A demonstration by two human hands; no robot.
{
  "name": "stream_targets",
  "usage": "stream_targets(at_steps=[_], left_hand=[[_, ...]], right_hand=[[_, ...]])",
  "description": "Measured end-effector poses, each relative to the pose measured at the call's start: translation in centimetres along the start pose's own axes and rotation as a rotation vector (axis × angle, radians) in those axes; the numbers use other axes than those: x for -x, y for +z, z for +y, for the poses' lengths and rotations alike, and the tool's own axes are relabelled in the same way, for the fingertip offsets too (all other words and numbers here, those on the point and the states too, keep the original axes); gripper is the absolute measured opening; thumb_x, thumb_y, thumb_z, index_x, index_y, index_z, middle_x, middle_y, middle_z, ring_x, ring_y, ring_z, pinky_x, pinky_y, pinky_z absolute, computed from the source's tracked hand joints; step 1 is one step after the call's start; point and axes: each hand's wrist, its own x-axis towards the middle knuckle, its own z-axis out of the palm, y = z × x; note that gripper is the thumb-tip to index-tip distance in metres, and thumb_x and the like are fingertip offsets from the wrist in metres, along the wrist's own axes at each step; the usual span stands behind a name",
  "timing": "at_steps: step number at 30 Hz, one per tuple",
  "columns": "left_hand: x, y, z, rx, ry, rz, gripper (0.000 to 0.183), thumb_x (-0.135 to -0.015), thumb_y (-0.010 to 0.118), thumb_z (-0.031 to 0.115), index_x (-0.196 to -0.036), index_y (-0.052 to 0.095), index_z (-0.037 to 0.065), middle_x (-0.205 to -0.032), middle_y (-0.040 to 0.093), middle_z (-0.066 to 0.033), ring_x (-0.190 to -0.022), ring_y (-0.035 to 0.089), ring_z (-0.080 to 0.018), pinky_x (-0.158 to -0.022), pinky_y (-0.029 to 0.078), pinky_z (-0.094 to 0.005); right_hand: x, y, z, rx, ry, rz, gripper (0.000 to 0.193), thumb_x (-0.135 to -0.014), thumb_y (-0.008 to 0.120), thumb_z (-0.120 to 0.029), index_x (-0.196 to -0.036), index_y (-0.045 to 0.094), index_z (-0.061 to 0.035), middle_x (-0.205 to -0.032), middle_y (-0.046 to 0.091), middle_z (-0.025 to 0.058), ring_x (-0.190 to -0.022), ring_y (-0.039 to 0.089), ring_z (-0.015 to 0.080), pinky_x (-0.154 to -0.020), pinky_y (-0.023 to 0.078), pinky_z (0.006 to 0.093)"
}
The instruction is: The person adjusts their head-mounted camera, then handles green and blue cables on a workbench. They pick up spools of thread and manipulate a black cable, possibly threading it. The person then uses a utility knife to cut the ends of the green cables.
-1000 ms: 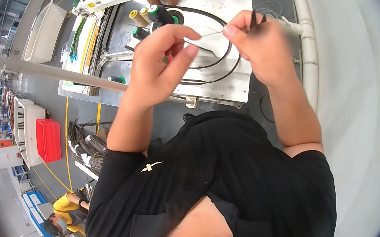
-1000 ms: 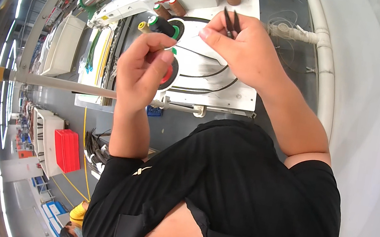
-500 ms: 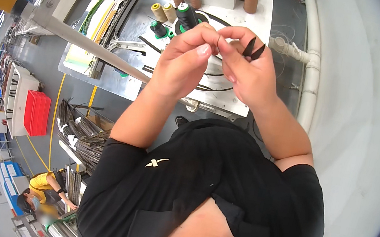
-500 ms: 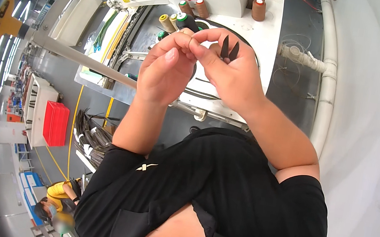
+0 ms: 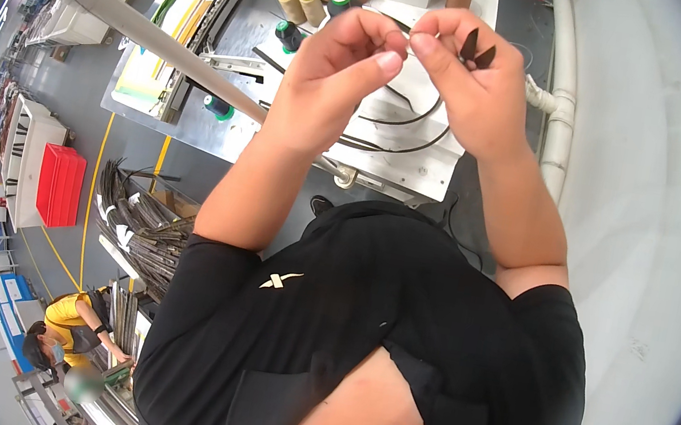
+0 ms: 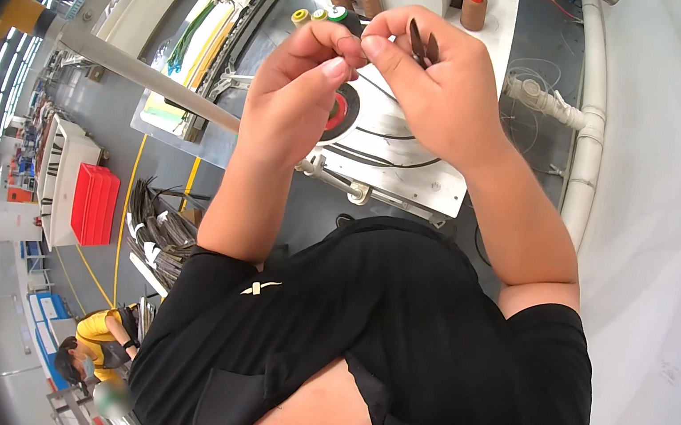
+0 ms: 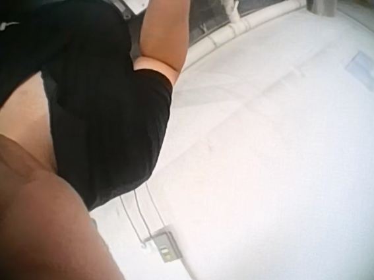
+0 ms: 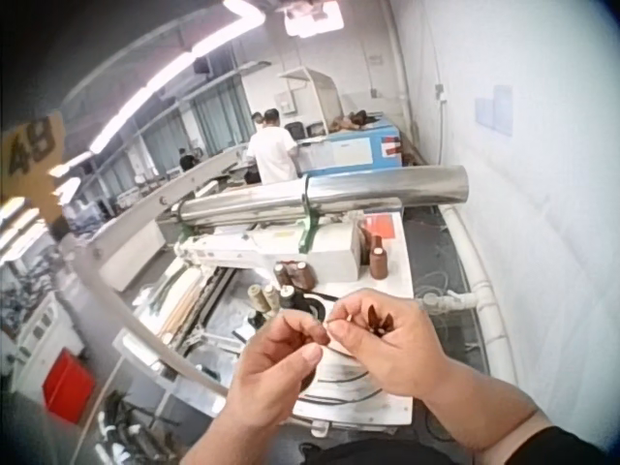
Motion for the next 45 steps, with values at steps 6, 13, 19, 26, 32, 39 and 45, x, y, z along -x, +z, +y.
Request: stream_targets(at_steps=[6, 13, 19, 26, 32, 39, 45], left_hand=[[-0.3, 0.0, -0.3, -0.390, 0.114, 0.104, 0.031, -0.088, 0.074, 0.009, -0.115, 0.063, -0.004, -0.092, 0.066, -0.0035, -0.079, 0.056, -0.0066, -0.071, 0.045, -0.0224], [-0.1, 0.7, 0.0, -0.476, 0.066, 0.204, 0.018, -0.092, 0.072, 0.011, -0.101, 0.069, -0.005, -0.081, 0.067, -0.0011, -0.069, 0.054, -0.0047, -0.064, 0.044, -0.0212], [-0.1, 0.7, -0.1, -0.519, 0.103, 0.241, 0.015, -0.097, 0.067, 0.009, -0.099, 0.069, -0.005, -0.081, 0.068, -0.0013, -0.075, 0.057, -0.0058, -0.069, 0.047, -0.0223], [0.0, -1.0, 0.1, -0.325, 0.029, 0.225, 0.017, -0.097, 0.070, 0.014, -0.100, 0.070, -0.003, -0.082, 0.067, -0.0001, -0.066, 0.052, -0.0026, -0.059, 0.041, -0.0190], [-0.2, -0.9, 0.9, -0.517, -0.045, 0.049, 0.018, -0.096, 0.070, 0.015, -0.092, 0.068, -0.002, -0.070, 0.058, 0.0036, -0.064, 0.044, -0.0024, -0.057, 0.037, -0.0210], [-0.3, -0.7, 1.1, -0.509, -0.003, 0.021, 0.016, -0.097, 0.065, 0.015, -0.090, 0.064, 0.000, -0.067, 0.051, 0.0064, -0.062, 0.039, -0.0024, -0.054, 0.031, -0.0224], [0.2, -0.5, 0.7, -0.486, 0.035, 0.096, 0.014, -0.097, 0.061, 0.012, -0.089, 0.062, 0.001, -0.067, 0.050, 0.0065, -0.060, 0.039, -0.0017, -0.053, 0.031, -0.0220]], right_hand=[[-0.4, 0.2, -0.8, 0.013, 0.026, 0.035, 0.012, -0.097, 0.068, -0.015, -0.099, 0.069, -0.0029, -0.072, 0.057, -0.0078, -0.065, 0.044, 0.0010, -0.058, 0.035, 0.0208], [-0.4, 0.7, -0.7, 0.175, 0.013, 0.062, 0.013, -0.096, 0.068, -0.014, -0.100, 0.068, -0.0020, -0.065, 0.053, -0.0042, -0.060, 0.043, 0.0025, -0.053, 0.035, 0.0231], [-0.4, 0.5, -1.0, 0.152, 0.002, 0.022, 0.015, -0.094, 0.071, -0.016, -0.099, 0.068, -0.0020, -0.063, 0.050, -0.0044, -0.060, 0.042, 0.0029, -0.053, 0.035, 0.0231], [-0.8, -1.3, -1.2, 0.313, -0.032, -0.103, 0.013, -0.088, 0.076, -0.013, -0.095, 0.070, -0.0040, -0.068, 0.052, -0.0005, -0.063, 0.046, 0.0070, -0.057, 0.039, 0.0260], [-1.8, -1.8, -1.6, 0.448, -0.317, -0.130, 0.007, -0.087, 0.073, -0.003, -0.092, 0.069, -0.0033, -0.081, 0.056, 0.0025, -0.067, 0.048, 0.0130, -0.061, 0.040, 0.0279], [-2.6, -1.2, -2.0, 0.484, -0.441, -0.177, 0.009, -0.087, 0.074, -0.005, -0.095, 0.070, -0.0055, -0.087, 0.060, 0.0039, -0.075, 0.059, 0.0173, -0.066, 0.046, 0.0296], [-1.6, -0.4, -2.2, 0.451, -0.322, 0.200, 0.014, -0.083, 0.078, -0.007, -0.096, 0.071, -0.0080, -0.090, 0.063, 0.0026, -0.070, 0.060, 0.0160, -0.061, 0.047, 0.0305]])
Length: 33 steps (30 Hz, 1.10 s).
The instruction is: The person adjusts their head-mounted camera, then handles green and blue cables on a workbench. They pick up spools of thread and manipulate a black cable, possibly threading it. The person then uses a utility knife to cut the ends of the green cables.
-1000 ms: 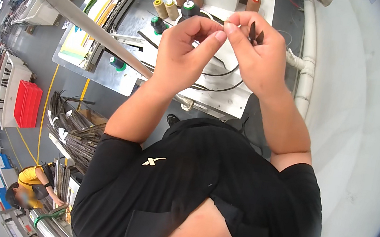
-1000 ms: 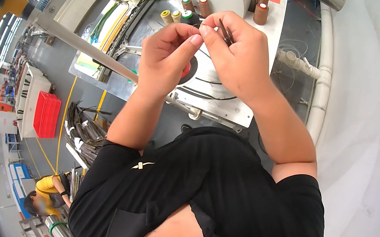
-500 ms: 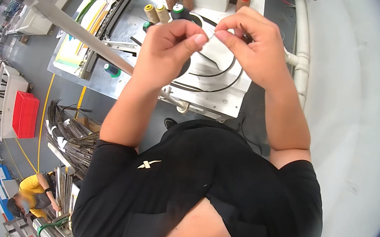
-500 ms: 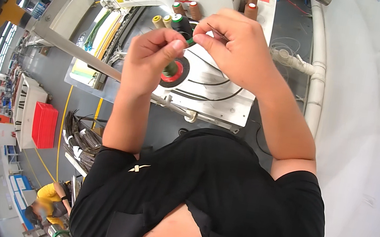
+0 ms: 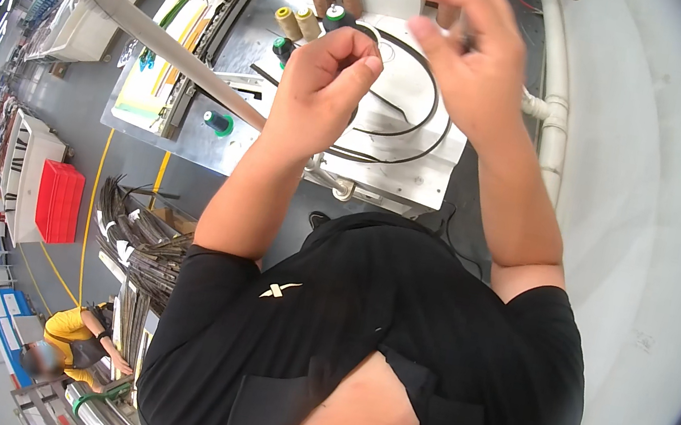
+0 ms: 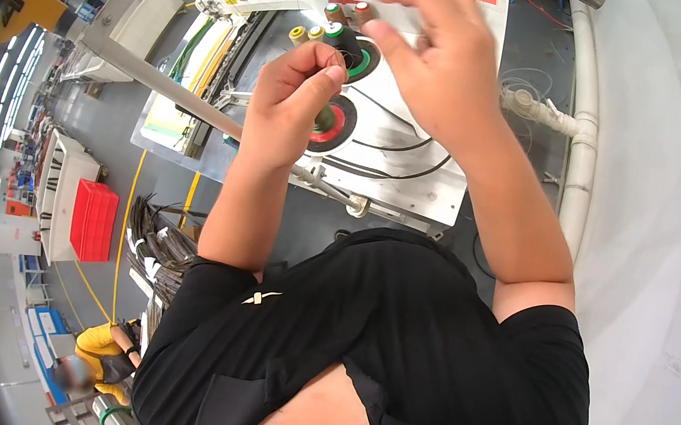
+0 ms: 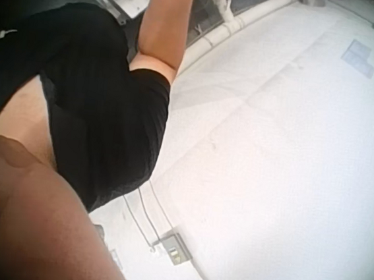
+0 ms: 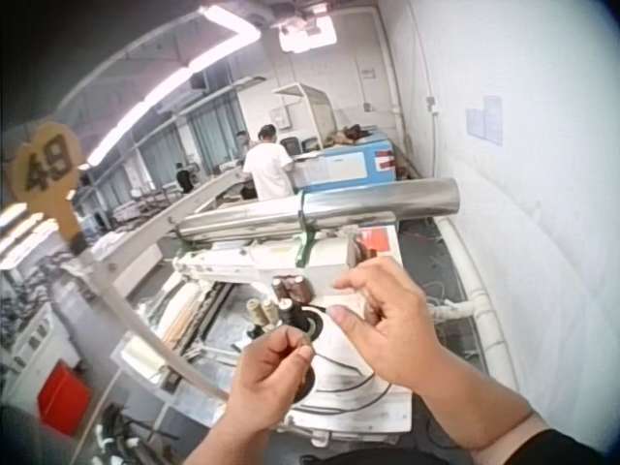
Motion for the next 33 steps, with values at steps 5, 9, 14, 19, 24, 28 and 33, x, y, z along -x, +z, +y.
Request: stream_targets(at_steps=[5, 9, 14, 19, 24, 28, 33], left_hand=[[0.0, 0.6, -0.6, 0.035, -0.004, 0.079, 0.014, -0.097, 0.062, 0.011, -0.089, 0.062, 0.000, -0.068, 0.053, 0.0056, -0.062, 0.042, -0.0012, -0.055, 0.034, -0.0212], [0.0, 1.1, -1.1, 0.008, 0.074, 0.095, 0.013, -0.097, 0.062, 0.010, -0.090, 0.063, -0.001, -0.071, 0.057, 0.0037, -0.066, 0.047, -0.0038, -0.059, 0.039, -0.0222], [0.1, 1.4, -0.7, -0.070, 0.097, 0.117, 0.013, -0.096, 0.064, 0.011, -0.090, 0.063, -0.001, -0.075, 0.060, 0.0003, -0.070, 0.051, -0.0075, -0.065, 0.044, -0.0248], [0.6, 1.7, -0.5, -0.165, 0.085, 0.152, 0.010, -0.095, 0.065, 0.008, -0.091, 0.064, -0.001, -0.080, 0.063, -0.0064, -0.070, 0.057, -0.0134, -0.065, 0.047, -0.0282], [0.4, 1.4, -0.9, -0.399, 0.272, 0.178, 0.013, -0.098, 0.066, 0.013, -0.097, 0.067, 0.000, -0.069, 0.060, 0.0002, -0.055, 0.051, -0.0055, -0.051, 0.039, -0.0241], [0.4, 1.7, -0.4, -0.401, 0.223, 0.190, 0.010, -0.092, 0.071, 0.007, -0.091, 0.065, -0.001, -0.080, 0.064, -0.0116, -0.066, 0.056, -0.0220, -0.061, 0.046, -0.0324], [0.2, 1.6, -0.4, -0.424, 0.159, 0.173, 0.011, -0.093, 0.071, 0.008, -0.092, 0.067, -0.002, -0.078, 0.063, -0.0112, -0.065, 0.056, -0.0210, -0.061, 0.046, -0.0316]], right_hand=[[2.3, -0.6, -2.2, -0.031, -0.121, -0.187, 0.014, -0.081, 0.076, -0.005, -0.095, 0.074, -0.0062, -0.082, 0.066, 0.0084, -0.068, 0.064, 0.0191, -0.060, 0.050, 0.0306], [2.0, 0.4, -2.2, -0.015, 0.056, -0.162, 0.011, -0.084, 0.074, -0.009, -0.094, 0.075, -0.0026, -0.081, 0.068, 0.0113, -0.067, 0.063, 0.0212, -0.060, 0.049, 0.0307], [2.0, 0.9, -1.3, -0.059, 0.153, -0.149, 0.015, -0.086, 0.072, -0.012, -0.095, 0.074, 0.0003, -0.079, 0.070, 0.0111, -0.055, 0.054, 0.0146, -0.054, 0.044, 0.0288], [1.8, 0.9, -1.5, -0.108, 0.287, -0.164, 0.018, -0.086, 0.072, -0.014, -0.094, 0.074, 0.0020, -0.079, 0.072, 0.0091, -0.057, 0.054, 0.0096, -0.055, 0.044, 0.0270], [1.5, 1.2, -1.7, -0.134, 0.349, -0.204, 0.019, -0.086, 0.073, -0.016, -0.094, 0.073, 0.0017, -0.075, 0.070, 0.0053, -0.059, 0.054, 0.0079, -0.057, 0.046, 0.0273], [1.3, 1.5, -1.3, -0.130, 0.361, -0.208, 0.016, -0.087, 0.070, -0.014, -0.091, 0.071, 0.0020, -0.074, 0.069, 0.0052, -0.061, 0.055, 0.0081, -0.058, 0.047, 0.0278], [1.9, 2.4, 0.1, -0.128, 0.217, -0.151, 0.014, -0.090, 0.067, -0.012, -0.089, 0.067, 0.0021, -0.076, 0.066, 0.0051, -0.065, 0.057, 0.0097, -0.061, 0.048, 0.0283]])
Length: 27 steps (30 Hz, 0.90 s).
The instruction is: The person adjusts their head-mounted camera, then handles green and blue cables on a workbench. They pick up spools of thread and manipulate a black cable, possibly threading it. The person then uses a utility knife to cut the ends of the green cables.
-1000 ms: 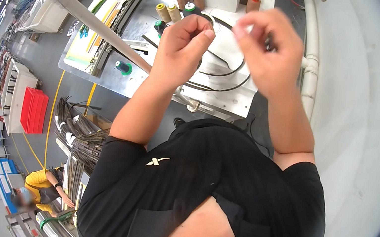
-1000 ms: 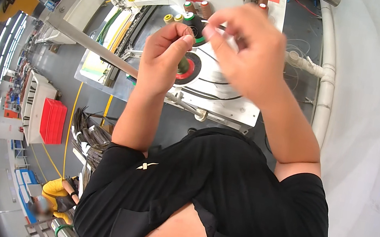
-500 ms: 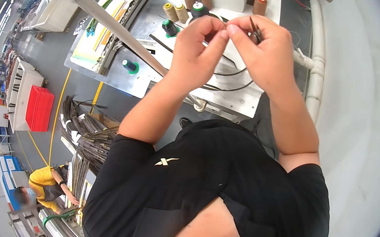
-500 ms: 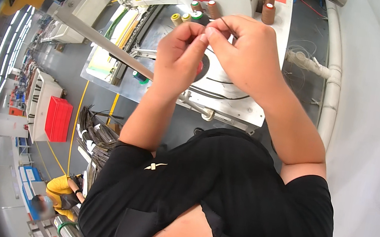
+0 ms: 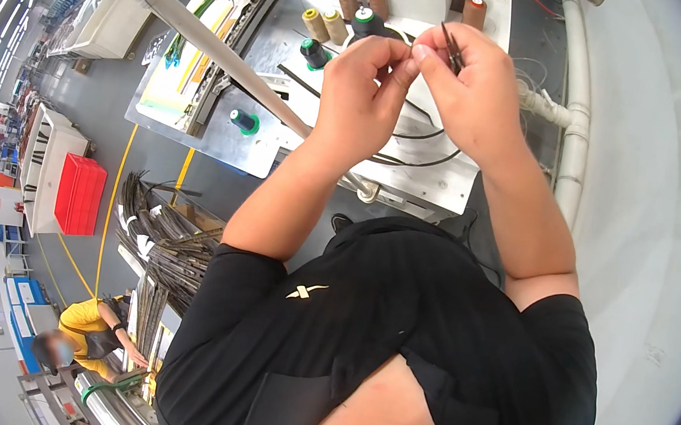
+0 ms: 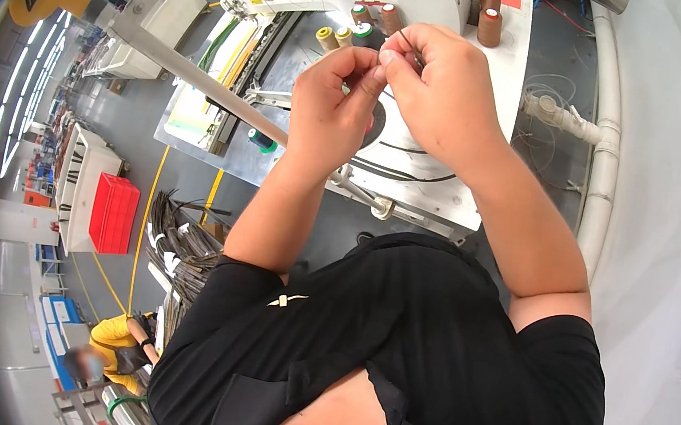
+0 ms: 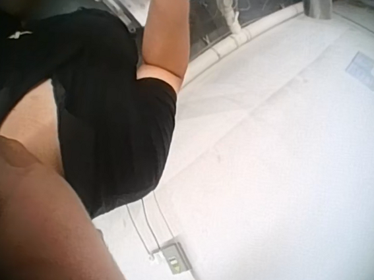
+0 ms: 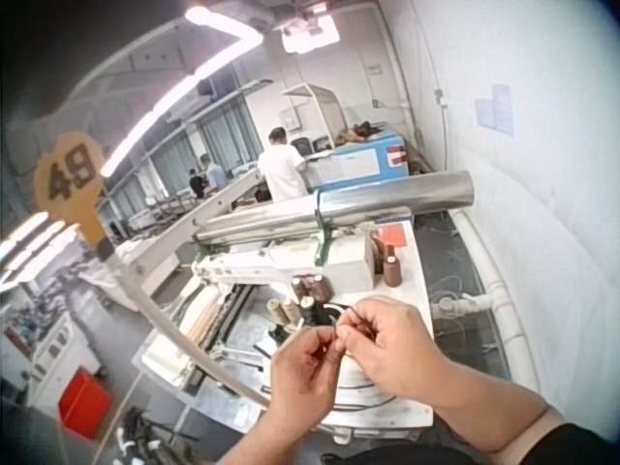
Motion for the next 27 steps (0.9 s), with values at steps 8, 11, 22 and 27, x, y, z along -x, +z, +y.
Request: stream_targets(at_steps=[8, 11, 22, 27], left_hand=[[-0.5, -0.2, -0.1, 0.222, -0.043, 0.002, 0.010, -0.095, 0.066, 0.007, -0.094, 0.066, -0.003, -0.075, 0.063, -0.0047, -0.067, 0.054, -0.0098, -0.063, 0.046, -0.0269], [-0.4, -0.2, 0.4, 0.235, -0.078, -0.013, 0.010, -0.096, 0.065, 0.007, -0.094, 0.066, -0.003, -0.075, 0.063, -0.0030, -0.068, 0.053, -0.0084, -0.063, 0.045, -0.0264], [-0.5, -0.2, 0.4, 0.237, -0.116, -0.006, 0.011, -0.097, 0.064, 0.008, -0.094, 0.066, -0.002, -0.072, 0.060, 0.0021, -0.064, 0.048, -0.0048, -0.059, 0.041, -0.0234], [-0.5, -0.2, 0.2, 0.252, -0.117, 0.011, 0.011, -0.097, 0.065, 0.009, -0.094, 0.067, -0.001, -0.070, 0.058, 0.0044, -0.061, 0.045, -0.0027, -0.056, 0.038, -0.0212]], right_hand=[[0.8, -0.3, 2.2, -1.063, 0.349, -0.265, 0.017, -0.102, 0.060, -0.016, -0.109, 0.058, -0.0004, -0.077, 0.054, -0.0024, -0.064, 0.047, 0.0066, -0.051, 0.038, 0.0241], [1.1, -0.6, 2.1, -1.195, 0.438, -0.251, 0.017, -0.102, 0.059, -0.017, -0.110, 0.056, -0.0018, -0.078, 0.051, -0.0022, -0.061, 0.041, 0.0048, -0.049, 0.031, 0.0218], [1.6, -2.7, 2.4, -1.373, 0.316, -0.202, 0.018, -0.105, 0.057, -0.024, -0.112, 0.057, -0.0073, -0.105, 0.056, 0.0035, -0.067, 0.042, 0.0088, -0.050, 0.032, 0.0224], [1.1, -4.0, 2.3, -1.409, 0.232, -0.210, 0.015, -0.107, 0.054, -0.023, -0.111, 0.054, -0.0083, -0.092, 0.053, 0.0015, -0.068, 0.046, 0.0097, -0.050, 0.035, 0.0230]])
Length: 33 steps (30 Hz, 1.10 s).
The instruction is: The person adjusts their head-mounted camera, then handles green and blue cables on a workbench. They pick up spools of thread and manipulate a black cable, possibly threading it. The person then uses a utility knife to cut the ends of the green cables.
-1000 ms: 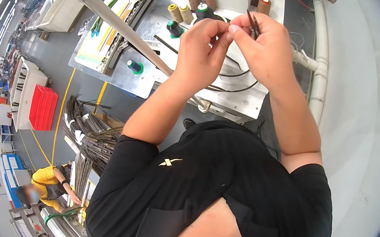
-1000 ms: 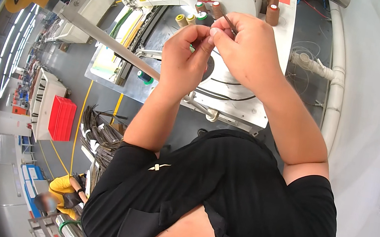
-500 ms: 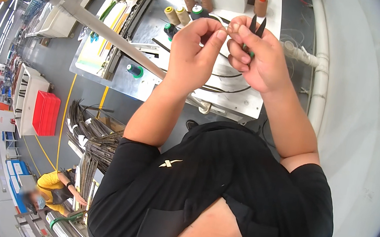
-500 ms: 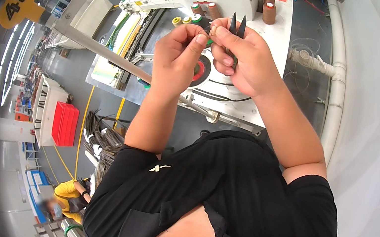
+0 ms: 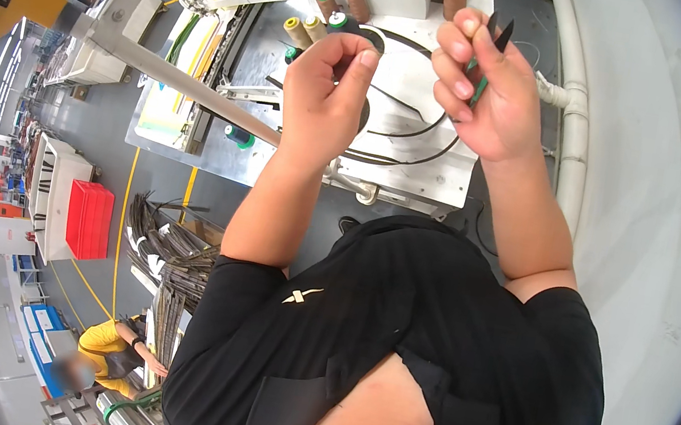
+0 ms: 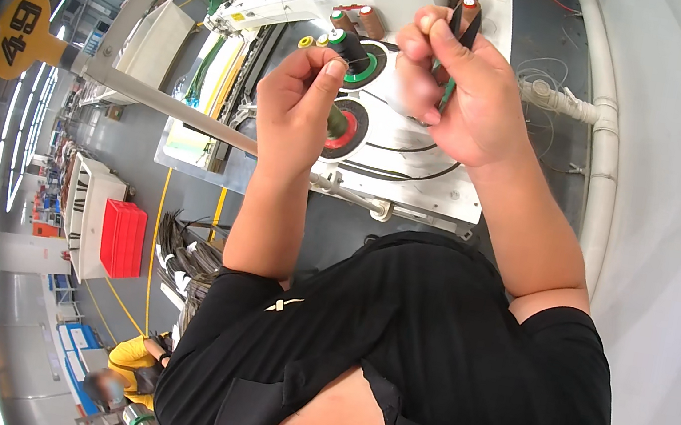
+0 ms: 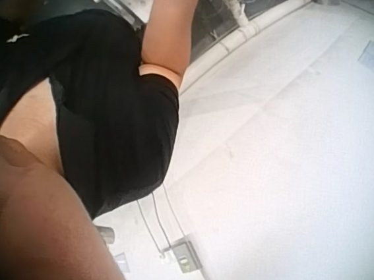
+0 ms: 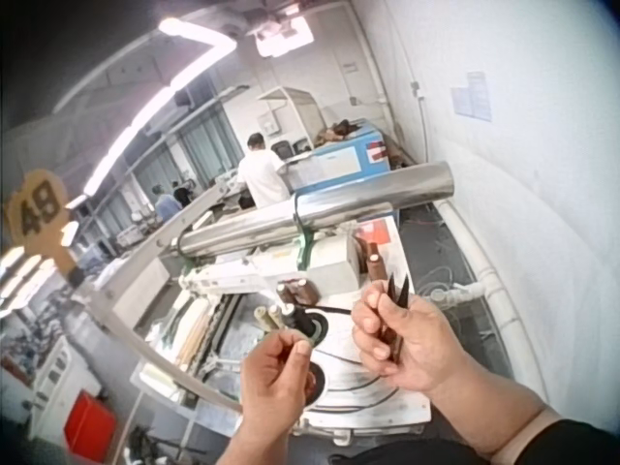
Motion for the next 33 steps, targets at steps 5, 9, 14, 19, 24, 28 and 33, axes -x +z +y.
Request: stream_targets(at_steps=[5, 9, 14, 19, 24, 28, 33], left_hand=[[0.2, 0.1, -0.1, -0.072, 0.011, 0.005, 0.015, -0.098, 0.068, 0.012, -0.096, 0.069, -0.003, -0.077, 0.059, 0.0045, -0.067, 0.045, -0.0018, -0.059, 0.036, -0.0191], [0.1, 0.0, -0.5, -0.131, 0.061, 0.018, 0.016, -0.098, 0.069, 0.013, -0.095, 0.069, -0.003, -0.075, 0.059, 0.0050, -0.067, 0.045, -0.0017, -0.059, 0.036, -0.0188], [0.1, 0.0, -0.6, -0.154, 0.063, 0.010, 0.016, -0.097, 0.069, 0.013, -0.095, 0.069, -0.003, -0.075, 0.059, 0.0049, -0.067, 0.045, -0.0016, -0.059, 0.036, -0.0187], [0.1, 0.1, -0.4, -0.147, 0.043, 0.007, 0.014, -0.094, 0.069, 0.013, -0.093, 0.068, -0.001, -0.076, 0.061, -0.0036, -0.065, 0.046, -0.0096, -0.061, 0.040, -0.0264], [0.0, -0.1, -0.4, -0.159, 0.055, 0.025, 0.014, -0.093, 0.069, 0.013, -0.092, 0.068, -0.001, -0.076, 0.061, -0.0051, -0.065, 0.048, -0.0120, -0.061, 0.041, -0.0280], [0.0, -0.3, -0.4, -0.180, 0.043, 0.029, 0.015, -0.093, 0.069, 0.014, -0.092, 0.068, -0.001, -0.075, 0.060, -0.0049, -0.067, 0.049, -0.0121, -0.063, 0.041, -0.0286], [-0.1, -0.2, -0.3, -0.119, 0.057, 0.029, 0.013, -0.095, 0.068, 0.012, -0.092, 0.068, -0.001, -0.074, 0.060, -0.0016, -0.058, 0.048, -0.0061, -0.053, 0.038, -0.0243]], right_hand=[[-0.3, -0.1, -1.3, 0.058, -0.095, 0.059, 0.014, -0.107, 0.051, -0.021, -0.111, 0.054, -0.0079, -0.078, 0.044, -0.0025, -0.065, 0.043, 0.0087, -0.050, 0.033, 0.0224], [-0.3, 0.4, -2.6, 0.111, -0.143, 0.080, 0.014, -0.106, 0.052, -0.019, -0.113, 0.056, -0.0075, -0.072, 0.040, -0.0034, -0.061, 0.040, 0.0079, -0.049, 0.030, 0.0224], [-0.2, 0.2, -3.0, 0.144, -0.159, 0.083, 0.013, -0.105, 0.053, -0.019, -0.111, 0.057, -0.0072, -0.071, 0.039, -0.0037, -0.060, 0.039, 0.0078, -0.047, 0.029, 0.0223], [-0.2, -0.8, -3.3, 0.136, -0.138, 0.226, 0.012, -0.102, 0.055, -0.016, -0.108, 0.057, -0.0054, -0.073, 0.045, -0.0021, -0.059, 0.042, 0.0086, -0.047, 0.031, 0.0229], [-0.7, -2.4, -4.1, 0.393, -0.391, 0.717, 0.021, -0.090, 0.068, -0.007, -0.107, 0.058, -0.0026, -0.086, 0.056, 0.0031, -0.058, 0.046, 0.0092, -0.047, 0.034, 0.0241], [0.0, -2.9, -3.7, 0.663, -0.647, 0.668, 0.016, -0.089, 0.070, -0.005, -0.102, 0.061, -0.0036, -0.088, 0.059, -0.0001, -0.062, 0.050, 0.0079, -0.050, 0.036, 0.0243], [1.6, -0.1, -0.3, 1.305, -0.448, 0.309, 0.006, -0.090, 0.071, -0.009, -0.090, 0.068, -0.0048, -0.074, 0.055, -0.0048, -0.067, 0.046, 0.0044, -0.062, 0.041, 0.0230]])
